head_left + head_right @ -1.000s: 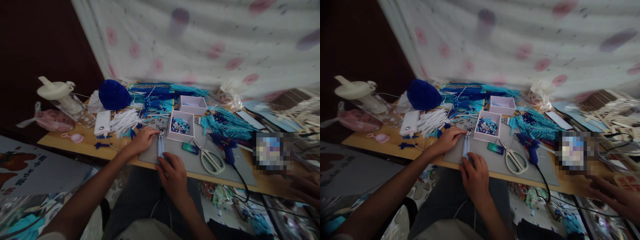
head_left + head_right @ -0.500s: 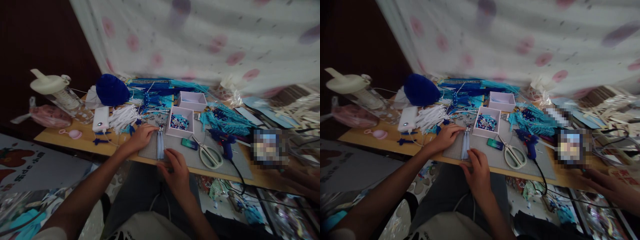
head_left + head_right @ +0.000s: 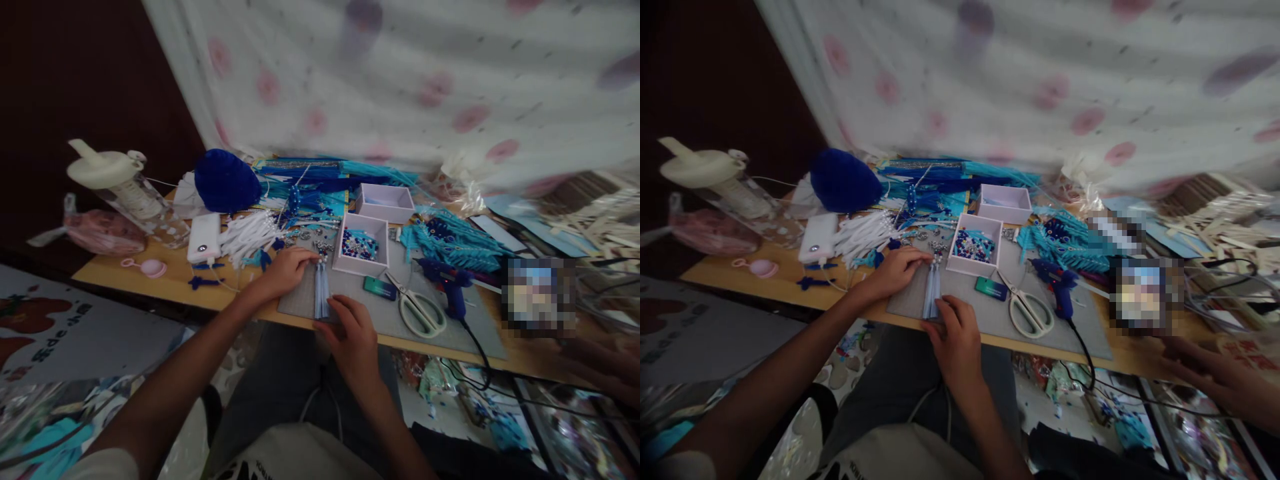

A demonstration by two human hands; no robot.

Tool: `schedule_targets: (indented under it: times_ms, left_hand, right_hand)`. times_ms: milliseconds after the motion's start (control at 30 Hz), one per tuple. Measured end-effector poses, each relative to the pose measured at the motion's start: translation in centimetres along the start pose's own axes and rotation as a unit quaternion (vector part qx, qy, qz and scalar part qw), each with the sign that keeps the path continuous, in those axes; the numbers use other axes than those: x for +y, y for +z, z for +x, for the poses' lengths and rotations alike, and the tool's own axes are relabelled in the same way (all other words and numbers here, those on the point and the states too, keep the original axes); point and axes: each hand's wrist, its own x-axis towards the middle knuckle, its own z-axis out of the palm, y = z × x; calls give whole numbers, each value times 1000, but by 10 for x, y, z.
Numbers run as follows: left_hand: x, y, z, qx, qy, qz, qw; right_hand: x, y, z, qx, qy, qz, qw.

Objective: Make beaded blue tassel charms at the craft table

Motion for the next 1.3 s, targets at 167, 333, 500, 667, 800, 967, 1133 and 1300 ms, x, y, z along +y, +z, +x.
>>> schedule_targets:
  times_ms: [167, 333, 500, 667, 800, 967, 1133, 1300]
  left_hand:
    - [-3, 2, 9, 6, 22, 1, 1000]
    - [-3, 4, 10, -4, 20, 27, 999]
    - [-4, 5, 9, -1, 28, 22, 999]
    - [-6, 7, 9, 6, 27, 13, 1000]
    - [-7, 8, 8, 8, 20, 2, 1000]
    - [-6, 8, 7, 14, 17, 2, 1000]
    - [0, 3, 4, 40, 41, 25, 998]
    - [20, -5, -23, 84, 76, 38, 993]
  right_hand:
    - [1, 1, 1, 3, 1, -1, 1000]
    - [0, 3, 2, 11, 9, -3, 1000]
    - [-2, 2, 4, 6, 21, -8, 1000]
    - [-3, 1, 5, 6, 34, 7, 999]
    - [-4, 2, 7, 5, 41, 7, 999]
    - [-5, 2, 6, 13, 28, -7, 1000]
    - [-5, -3, 3, 17, 23, 11, 1000]
    - [-5, -15, -5, 14, 32, 6, 999]
